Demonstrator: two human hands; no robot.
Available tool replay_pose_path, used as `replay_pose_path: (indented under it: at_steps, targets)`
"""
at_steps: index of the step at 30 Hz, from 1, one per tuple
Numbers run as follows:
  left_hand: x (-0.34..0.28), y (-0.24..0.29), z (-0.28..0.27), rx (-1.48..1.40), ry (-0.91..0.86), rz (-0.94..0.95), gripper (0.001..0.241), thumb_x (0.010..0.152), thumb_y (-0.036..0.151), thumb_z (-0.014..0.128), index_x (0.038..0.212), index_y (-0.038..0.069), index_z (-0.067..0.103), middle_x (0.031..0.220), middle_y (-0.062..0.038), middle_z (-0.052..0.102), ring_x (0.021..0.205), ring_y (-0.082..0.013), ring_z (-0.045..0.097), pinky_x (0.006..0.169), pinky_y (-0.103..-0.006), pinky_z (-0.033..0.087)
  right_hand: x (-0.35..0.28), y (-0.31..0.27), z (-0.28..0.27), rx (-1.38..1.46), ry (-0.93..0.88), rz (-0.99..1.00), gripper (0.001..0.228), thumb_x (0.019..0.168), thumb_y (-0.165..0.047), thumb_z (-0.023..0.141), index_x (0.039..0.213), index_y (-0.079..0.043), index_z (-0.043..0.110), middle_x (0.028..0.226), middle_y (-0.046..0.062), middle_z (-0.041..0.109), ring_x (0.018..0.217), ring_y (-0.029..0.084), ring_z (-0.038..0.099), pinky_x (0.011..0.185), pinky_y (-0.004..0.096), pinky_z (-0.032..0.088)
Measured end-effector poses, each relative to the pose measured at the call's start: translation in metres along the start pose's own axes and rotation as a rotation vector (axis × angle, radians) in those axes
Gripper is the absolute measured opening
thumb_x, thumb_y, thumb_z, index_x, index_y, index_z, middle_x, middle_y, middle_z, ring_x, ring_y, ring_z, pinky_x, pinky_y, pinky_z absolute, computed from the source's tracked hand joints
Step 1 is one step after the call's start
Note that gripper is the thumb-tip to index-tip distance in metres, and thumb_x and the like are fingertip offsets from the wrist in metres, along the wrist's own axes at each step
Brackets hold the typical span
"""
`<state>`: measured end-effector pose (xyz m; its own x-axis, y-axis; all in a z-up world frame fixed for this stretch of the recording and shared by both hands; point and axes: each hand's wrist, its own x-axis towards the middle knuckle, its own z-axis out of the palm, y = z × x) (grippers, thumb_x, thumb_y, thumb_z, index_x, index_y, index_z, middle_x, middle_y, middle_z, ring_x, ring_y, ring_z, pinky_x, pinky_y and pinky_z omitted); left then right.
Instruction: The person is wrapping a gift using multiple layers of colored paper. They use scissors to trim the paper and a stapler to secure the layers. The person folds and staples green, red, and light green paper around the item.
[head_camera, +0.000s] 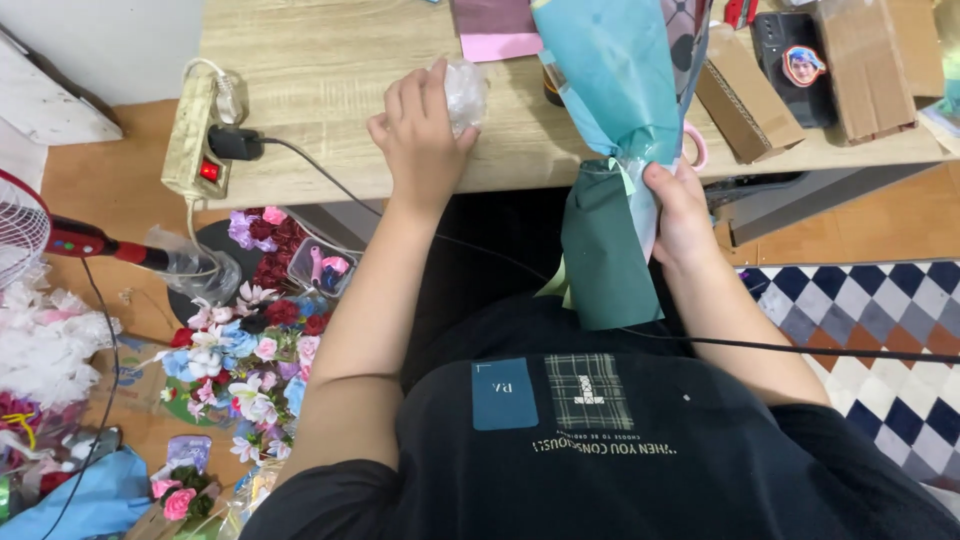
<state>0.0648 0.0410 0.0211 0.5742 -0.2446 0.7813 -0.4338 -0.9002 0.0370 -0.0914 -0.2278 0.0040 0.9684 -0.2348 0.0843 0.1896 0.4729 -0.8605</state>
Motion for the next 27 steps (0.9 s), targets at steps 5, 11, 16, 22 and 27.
replay_pose_path:
  at_steps: [5,11,16,22,27]
  targets:
    - [0.005,0.009,-0.025,-0.159,-0.065,-0.058,0.085,0.069,0.042,0.098,0.138,0.018,0.054,0.128,-0.003,0.06,0.119,-0.0238,0.058,0.08,-0.043,0.042,0.0,-0.005,0.005,-0.035,-0.08,-0.02,0.069,0.086,-0.035,0.082,0.142,-0.009,0.052,0.119,0.008,0.068,0.106,0.021,0.067,0.093,0.031,0.054]
    - [0.011,0.026,-0.063,-0.23,-0.028,0.026,0.066,0.071,0.045,0.094,0.124,0.018,0.065,0.125,-0.005,0.057,0.118,-0.0272,0.054,0.084,-0.0514,0.041,-0.004,-0.02,0.02,-0.151,-0.142,-0.033,0.064,0.086,-0.035,0.079,0.138,-0.007,0.054,0.118,0.006,0.069,0.107,0.02,0.068,0.095,0.032,0.055]
    - [0.013,0.034,-0.078,-0.298,-0.041,0.022,0.039,0.079,0.037,0.083,0.11,0.017,0.069,0.125,-0.004,0.056,0.121,-0.0271,0.052,0.085,-0.0566,0.04,-0.004,-0.023,0.018,-0.181,-0.178,-0.018,0.078,0.082,-0.04,0.082,0.145,-0.007,0.051,0.126,0.009,0.066,0.115,0.023,0.066,0.101,0.035,0.054]
    - [0.016,0.049,-0.091,-0.402,-0.112,0.016,0.032,0.084,0.04,0.078,0.104,0.016,0.071,0.125,-0.004,0.057,0.124,-0.0279,0.05,0.092,-0.067,0.038,0.001,-0.035,0.031,-0.29,-0.222,-0.112,0.067,0.083,-0.046,0.082,0.133,-0.007,0.058,0.119,0.005,0.068,0.109,0.019,0.066,0.096,0.031,0.054]
    - [0.017,0.056,-0.093,-0.42,-0.088,0.018,0.031,0.083,0.043,0.076,0.102,0.019,0.072,0.123,-0.003,0.058,0.123,-0.0269,0.052,0.093,-0.0685,0.039,0.007,-0.045,0.032,-0.259,-0.25,-0.103,0.067,0.086,-0.037,0.08,0.14,-0.009,0.052,0.126,0.009,0.066,0.113,0.022,0.066,0.099,0.034,0.055]
